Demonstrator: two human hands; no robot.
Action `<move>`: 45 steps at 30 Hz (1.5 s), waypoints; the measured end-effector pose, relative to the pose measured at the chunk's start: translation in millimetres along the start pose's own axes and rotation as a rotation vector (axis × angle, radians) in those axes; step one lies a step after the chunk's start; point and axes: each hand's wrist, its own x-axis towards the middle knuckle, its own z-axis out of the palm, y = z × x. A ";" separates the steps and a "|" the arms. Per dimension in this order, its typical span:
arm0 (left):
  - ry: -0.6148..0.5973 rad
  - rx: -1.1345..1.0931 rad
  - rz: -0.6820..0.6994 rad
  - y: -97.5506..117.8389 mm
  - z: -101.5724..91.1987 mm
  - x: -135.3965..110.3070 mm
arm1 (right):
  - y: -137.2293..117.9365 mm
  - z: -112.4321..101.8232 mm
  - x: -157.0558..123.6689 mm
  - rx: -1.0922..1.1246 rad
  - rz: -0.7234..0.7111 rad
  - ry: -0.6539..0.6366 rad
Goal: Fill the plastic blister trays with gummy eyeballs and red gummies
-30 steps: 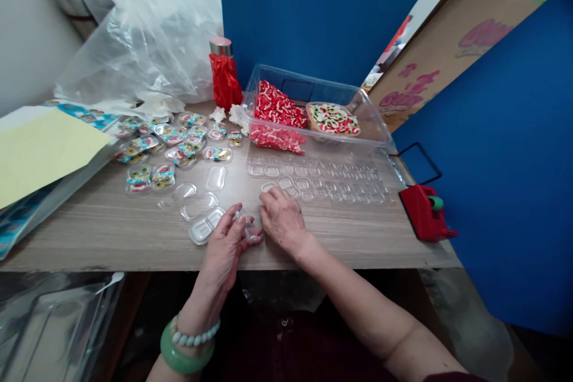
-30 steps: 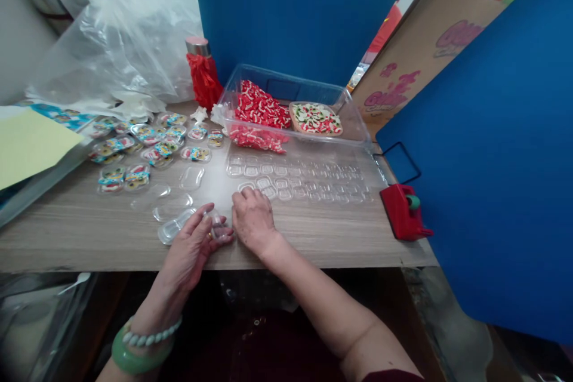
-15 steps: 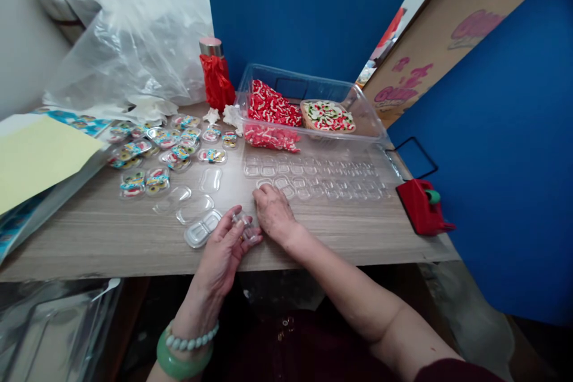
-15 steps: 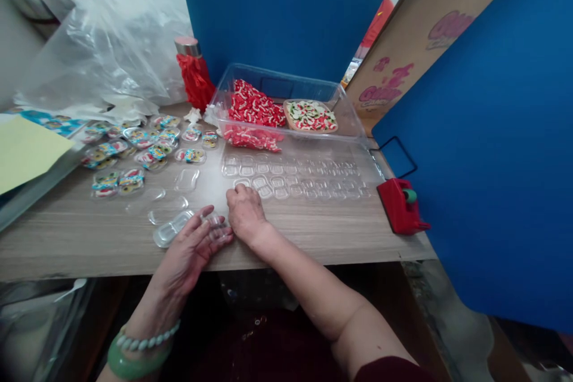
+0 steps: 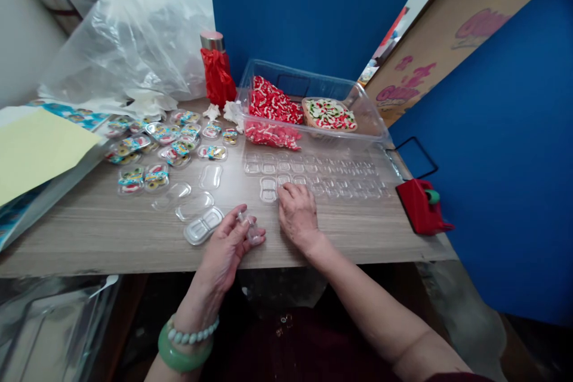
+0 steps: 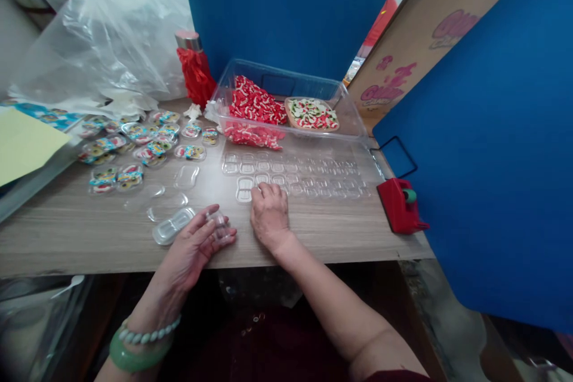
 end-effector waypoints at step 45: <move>0.139 -0.039 0.144 12.6 -19.1 -3.4 | -72.9 30.6 34.6 0.001 -0.026 -0.143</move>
